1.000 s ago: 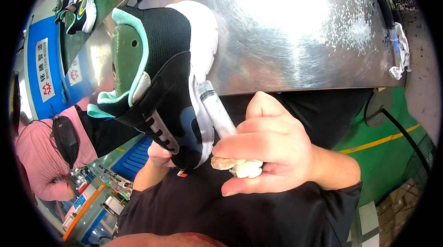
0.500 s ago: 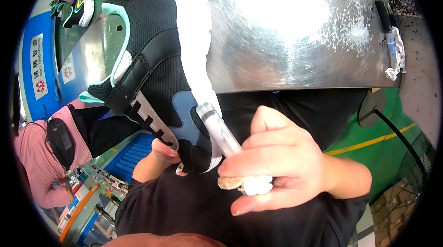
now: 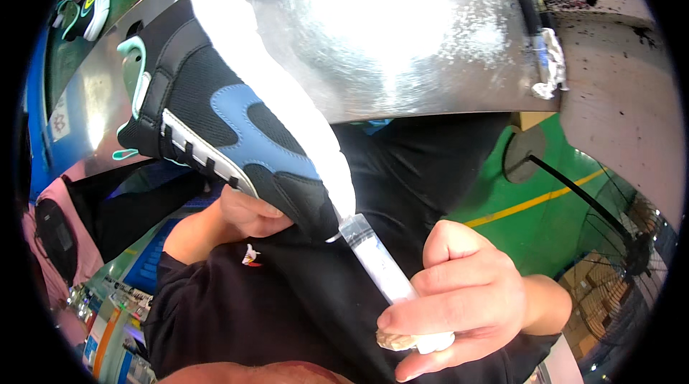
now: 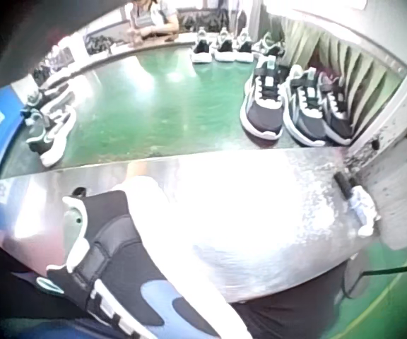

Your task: The person applies glue to the seams of several sneakers using a syringe. They handle white, pink, and black sneakers one at a time, rotating each shoe to access different edges before placing it on the table.

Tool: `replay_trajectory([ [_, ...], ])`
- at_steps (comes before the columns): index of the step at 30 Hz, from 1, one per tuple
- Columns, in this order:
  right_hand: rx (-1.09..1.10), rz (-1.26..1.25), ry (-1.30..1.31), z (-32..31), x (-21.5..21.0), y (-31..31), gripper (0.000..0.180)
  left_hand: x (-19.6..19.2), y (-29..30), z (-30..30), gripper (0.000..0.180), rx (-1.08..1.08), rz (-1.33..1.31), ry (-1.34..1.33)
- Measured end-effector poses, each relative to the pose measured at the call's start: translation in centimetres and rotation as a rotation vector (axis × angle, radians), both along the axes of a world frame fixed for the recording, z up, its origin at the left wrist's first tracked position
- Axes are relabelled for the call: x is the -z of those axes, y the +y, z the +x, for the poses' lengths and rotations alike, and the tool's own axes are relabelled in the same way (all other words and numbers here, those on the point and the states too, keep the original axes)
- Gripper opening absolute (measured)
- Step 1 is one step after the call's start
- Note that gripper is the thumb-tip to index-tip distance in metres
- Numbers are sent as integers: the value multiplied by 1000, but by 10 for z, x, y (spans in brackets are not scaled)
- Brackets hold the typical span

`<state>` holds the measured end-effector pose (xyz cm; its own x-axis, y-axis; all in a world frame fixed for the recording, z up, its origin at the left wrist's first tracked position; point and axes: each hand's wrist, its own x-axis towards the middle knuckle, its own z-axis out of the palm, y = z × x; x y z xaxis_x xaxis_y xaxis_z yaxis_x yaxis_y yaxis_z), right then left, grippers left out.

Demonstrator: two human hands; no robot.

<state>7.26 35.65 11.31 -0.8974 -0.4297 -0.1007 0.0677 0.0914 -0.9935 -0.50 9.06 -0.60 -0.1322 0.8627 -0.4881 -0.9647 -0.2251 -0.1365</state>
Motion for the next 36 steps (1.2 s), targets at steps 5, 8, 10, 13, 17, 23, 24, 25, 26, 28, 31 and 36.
replay_trajectory([
  [5, 46, 110, 116, 11, -19, 6, 44, 17, 29, 3, 37, -90, 178, 173],
  [8, 74, 176, 227, 18, -15, 9, 42, 19, 47, -1, 43, -115, 243, 229],
  [10, 97, 244, 272, 21, -15, 8, 41, 20, 58, -8, 40, -104, 282, 272],
  [13, 134, 350, 352, 23, -15, 3, 40, 19, 68, -10, 35, -112, 295, 291],
  [17, 156, 430, 426, 27, -6, -3, 36, 23, 77, -13, 35, -131, 337, 329],
  [23, 210, 595, 583, 21, 6, -16, 26, 21, 83, -18, 32, -147, 366, 318],
  [24, 215, 620, 617, 22, 9, -17, 25, 18, 84, -18, 31, -134, 314, 307],
  [25, 220, 646, 651, 22, 13, -18, 25, 15, 86, -19, 31, -141, 313, 304],
  [26, 222, 673, 681, 22, 17, -18, 24, 10, 86, -20, 30, -153, 306, 303],
  [28, 234, 700, 717, 22, 21, -19, 24, 8, 87, -19, 29, -168, 289, 316],
  [31, 251, 747, 775, 19, 27, -24, 24, 12, 87, -17, 37, -213, 327, 344],
  [36, 221, 818, 816, 20, 32, -24, 25, 7, 87, -18, 39, -174, 265, 370],
])
